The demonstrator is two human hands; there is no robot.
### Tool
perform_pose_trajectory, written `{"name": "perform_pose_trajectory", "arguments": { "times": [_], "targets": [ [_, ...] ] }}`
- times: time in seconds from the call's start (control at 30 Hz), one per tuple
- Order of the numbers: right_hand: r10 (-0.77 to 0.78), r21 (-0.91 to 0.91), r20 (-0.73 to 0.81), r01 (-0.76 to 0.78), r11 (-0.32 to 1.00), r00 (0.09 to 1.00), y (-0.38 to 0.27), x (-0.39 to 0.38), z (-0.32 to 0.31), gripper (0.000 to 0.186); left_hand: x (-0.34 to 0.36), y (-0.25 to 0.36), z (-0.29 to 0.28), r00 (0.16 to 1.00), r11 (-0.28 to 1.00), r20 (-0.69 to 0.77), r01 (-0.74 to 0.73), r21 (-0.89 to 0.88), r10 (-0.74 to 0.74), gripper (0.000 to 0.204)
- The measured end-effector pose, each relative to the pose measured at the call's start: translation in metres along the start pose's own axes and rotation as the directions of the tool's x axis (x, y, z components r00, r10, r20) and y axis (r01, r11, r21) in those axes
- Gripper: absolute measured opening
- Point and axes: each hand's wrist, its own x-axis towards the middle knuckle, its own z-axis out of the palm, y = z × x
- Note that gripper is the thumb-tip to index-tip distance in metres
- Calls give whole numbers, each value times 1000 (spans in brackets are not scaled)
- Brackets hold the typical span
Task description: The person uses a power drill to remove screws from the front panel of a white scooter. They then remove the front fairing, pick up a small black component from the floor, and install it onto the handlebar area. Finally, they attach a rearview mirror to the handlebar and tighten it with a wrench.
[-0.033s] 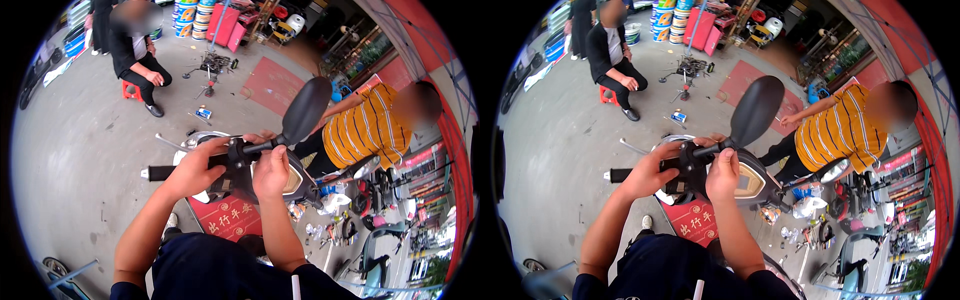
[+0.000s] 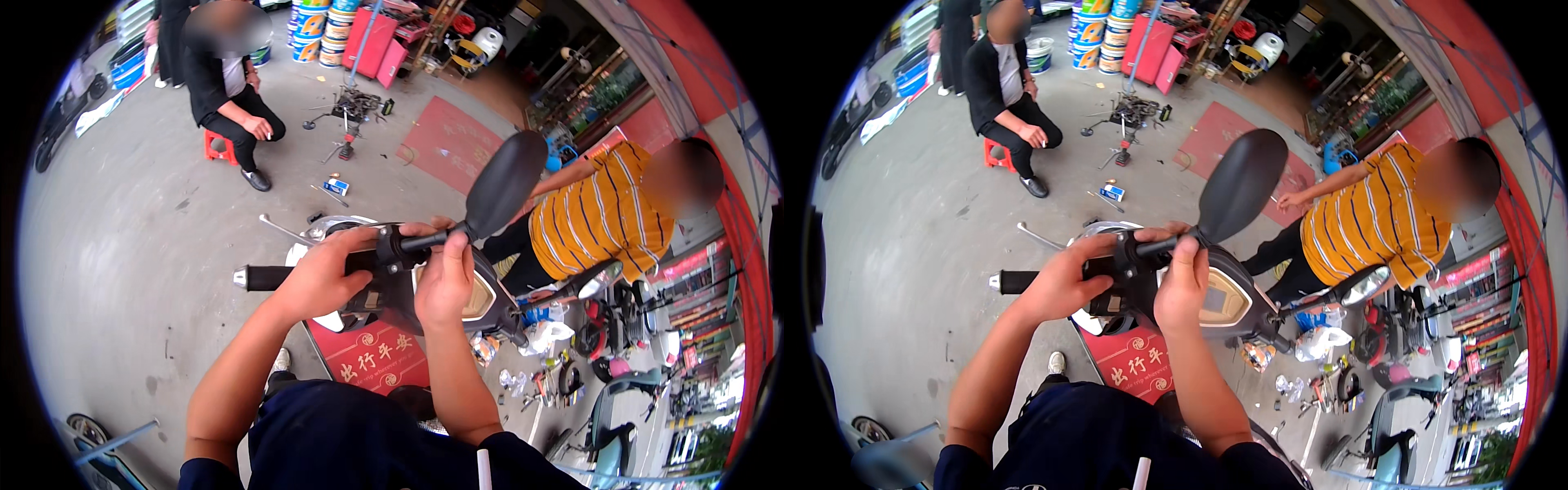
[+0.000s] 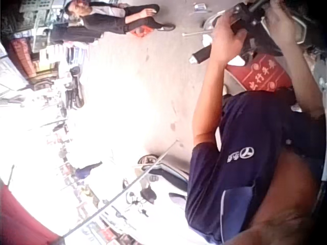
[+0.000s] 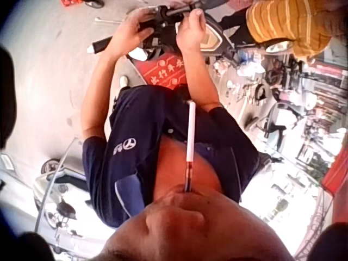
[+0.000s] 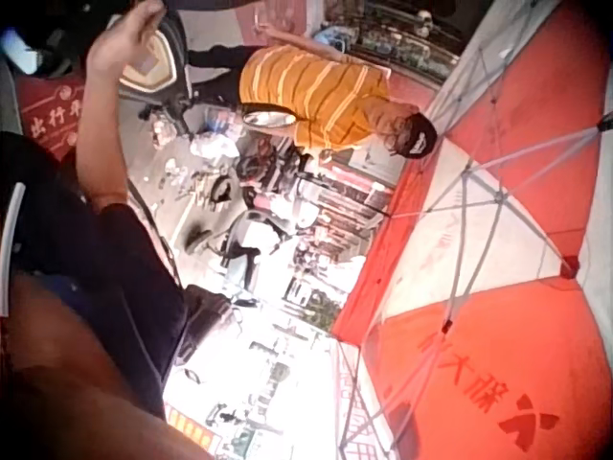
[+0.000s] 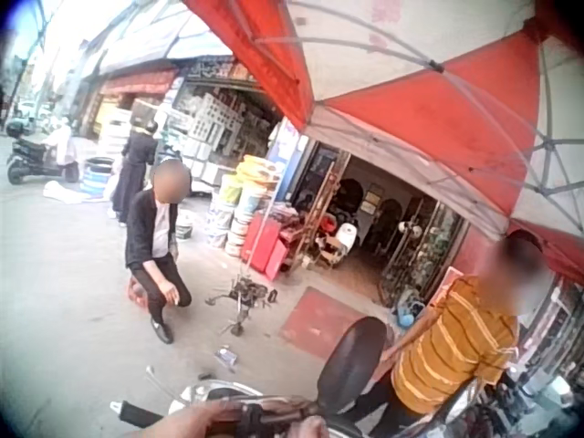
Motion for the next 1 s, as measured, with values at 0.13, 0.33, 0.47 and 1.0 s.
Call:
{"name": "perform_pose_trajectory", "arguments": {
  "times": [0.13, 0.33, 0.47, 1.0],
  "targets": [
    [162, -74, 152, -152, 986, 975, -1, 26, -7, 21, 6, -18, 4, 999, 997, 26, -17, -73, 19, 70],
    [348, -376, 344, -211, 902, 872, -10, 70, 1, 30, 6, -11, 5, 995, 962, -50, 65, -265, -82, 88],
    [194, -727, 238, 42, 685, 952, -25, 66, 9, 50, 12, -19, 1, 996, 992, -71, -57, -109, 50, 75],
    [-141, -711, 333, 347, 612, 932, -33, -24, 33, 34, 13, -12, -9, 951, 943, 109, -303, 140, 290, 58]
  ]
}}
